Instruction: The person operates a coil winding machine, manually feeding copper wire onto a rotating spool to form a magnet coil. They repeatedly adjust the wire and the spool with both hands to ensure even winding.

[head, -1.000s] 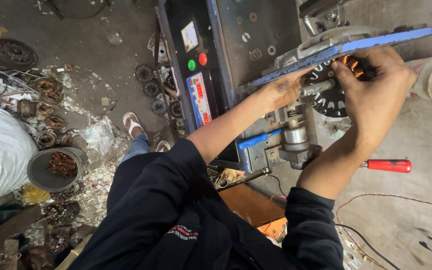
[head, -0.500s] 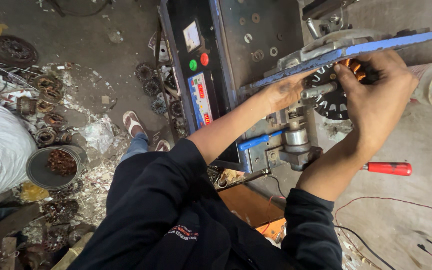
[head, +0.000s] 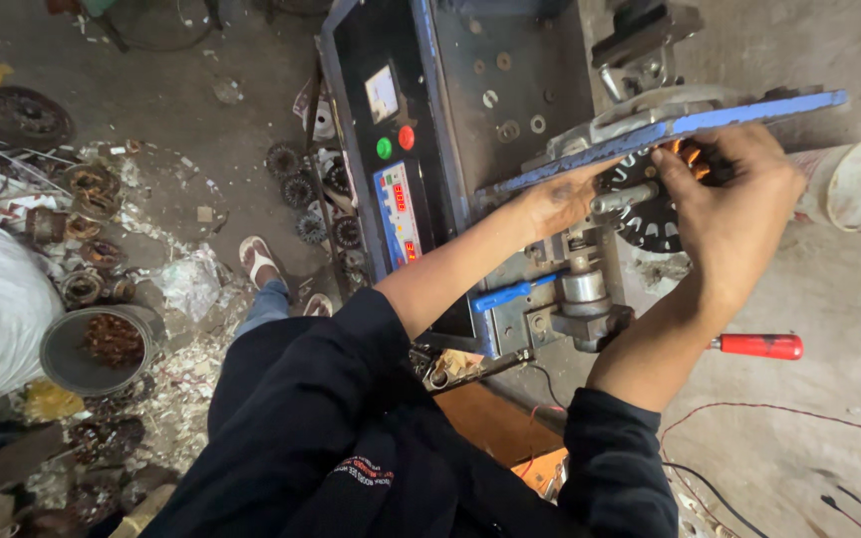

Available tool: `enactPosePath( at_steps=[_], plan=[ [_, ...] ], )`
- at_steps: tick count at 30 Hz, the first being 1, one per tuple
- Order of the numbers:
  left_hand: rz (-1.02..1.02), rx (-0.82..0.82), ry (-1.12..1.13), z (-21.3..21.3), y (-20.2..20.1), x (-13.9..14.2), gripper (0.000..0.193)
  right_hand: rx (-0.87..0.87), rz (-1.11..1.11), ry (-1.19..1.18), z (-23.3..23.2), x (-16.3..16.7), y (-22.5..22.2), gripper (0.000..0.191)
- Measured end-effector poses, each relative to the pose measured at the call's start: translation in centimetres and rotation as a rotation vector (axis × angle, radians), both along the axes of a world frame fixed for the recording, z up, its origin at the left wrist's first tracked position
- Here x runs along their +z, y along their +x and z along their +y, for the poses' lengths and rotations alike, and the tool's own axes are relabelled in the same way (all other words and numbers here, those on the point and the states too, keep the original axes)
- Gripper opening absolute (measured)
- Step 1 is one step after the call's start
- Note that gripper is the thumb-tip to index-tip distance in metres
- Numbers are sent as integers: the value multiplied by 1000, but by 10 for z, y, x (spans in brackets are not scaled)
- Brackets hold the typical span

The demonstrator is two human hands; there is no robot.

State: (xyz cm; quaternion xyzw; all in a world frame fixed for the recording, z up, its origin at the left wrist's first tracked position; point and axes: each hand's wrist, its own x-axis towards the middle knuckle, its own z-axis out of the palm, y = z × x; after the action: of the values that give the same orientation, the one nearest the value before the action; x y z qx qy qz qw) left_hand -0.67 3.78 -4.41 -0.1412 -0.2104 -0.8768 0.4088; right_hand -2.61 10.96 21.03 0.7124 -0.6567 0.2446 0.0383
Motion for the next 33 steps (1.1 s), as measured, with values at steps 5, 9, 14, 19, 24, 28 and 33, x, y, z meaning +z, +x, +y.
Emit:
enactPosePath(
  at_steps=[5, 9, 14, 19, 24, 28, 33],
  plan=[
    [-18, -13, -2, 2, 6, 1, 141, -32, -23, -2, -3, -1, 1, 30],
    [-80, -43, 53, 9, 21, 15, 140, -45, -71, -3, -5, 3, 10, 32],
    [-390, -337, 218, 31, 76, 50, 113, -58, -64, -22, -10, 9, 17, 33],
    [-587, -411, -373, 26, 195, 67, 74, -75, -114, -21, -13, 9, 16, 34],
    [-718, 103, -350, -30, 253, 90, 51, -80, -145, -10, -14, 7, 12, 34],
    [-614, 586, 68, -86, 236, 93, 43, -83, -140, 5, -12, 8, 11, 34],
    [-672, 347, 186, -136, 155, 70, 48, -58, -103, -7, -12, 11, 14, 33]
  ],
)
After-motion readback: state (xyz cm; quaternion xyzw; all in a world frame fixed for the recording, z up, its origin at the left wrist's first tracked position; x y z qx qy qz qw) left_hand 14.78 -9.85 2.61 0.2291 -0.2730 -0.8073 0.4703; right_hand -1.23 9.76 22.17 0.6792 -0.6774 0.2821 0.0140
